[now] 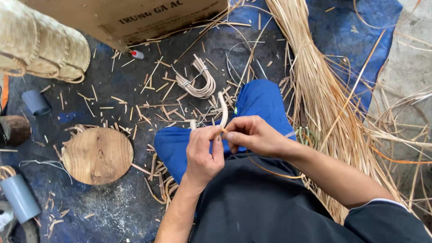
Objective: The person sits on the floor and wraps thin rattan strips tightly around a bent rattan frame resting on their lap, winding the strip along the frame and pulling it taut to bind the joint. They continue winding the strip along the curved frame, covering successive sections by hand.
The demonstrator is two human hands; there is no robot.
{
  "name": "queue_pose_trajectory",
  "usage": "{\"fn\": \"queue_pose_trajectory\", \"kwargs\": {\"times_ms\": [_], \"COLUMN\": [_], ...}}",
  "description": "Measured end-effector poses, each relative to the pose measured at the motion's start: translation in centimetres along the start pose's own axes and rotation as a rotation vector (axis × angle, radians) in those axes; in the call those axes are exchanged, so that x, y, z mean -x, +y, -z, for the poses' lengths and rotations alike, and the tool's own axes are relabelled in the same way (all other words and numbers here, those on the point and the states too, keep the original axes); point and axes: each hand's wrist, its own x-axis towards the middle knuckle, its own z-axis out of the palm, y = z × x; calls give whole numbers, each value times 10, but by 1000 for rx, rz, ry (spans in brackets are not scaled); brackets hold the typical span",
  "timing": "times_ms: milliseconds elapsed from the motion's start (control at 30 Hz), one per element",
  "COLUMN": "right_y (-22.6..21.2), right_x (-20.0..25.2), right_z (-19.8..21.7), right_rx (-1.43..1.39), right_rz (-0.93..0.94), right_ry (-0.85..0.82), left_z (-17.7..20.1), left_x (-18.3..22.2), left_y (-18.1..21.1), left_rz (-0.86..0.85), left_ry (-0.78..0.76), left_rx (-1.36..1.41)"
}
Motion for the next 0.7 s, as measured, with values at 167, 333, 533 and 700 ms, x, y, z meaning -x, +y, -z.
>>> {"fn": "queue_pose_trajectory", "kwargs": {"times_ms": [167,333,533,700], "right_y": [-5,17,65,63], "right_x": [6,11,3,-22], "right_z": [-7,-15,-27,10], "right_rx": [249,250,-1,390], "right_rz": [59,84,139,537], "right_ry": [44,21,161,269], "left_z": [1,-6,-10,-13], "left_x": [11,24,24,23], "left_y": [3,-9,-15,-11], "left_rz": [263,460,587,653], "left_ry": [-47,-6,46,47], "left_rx": [189,501,777,1166]}}
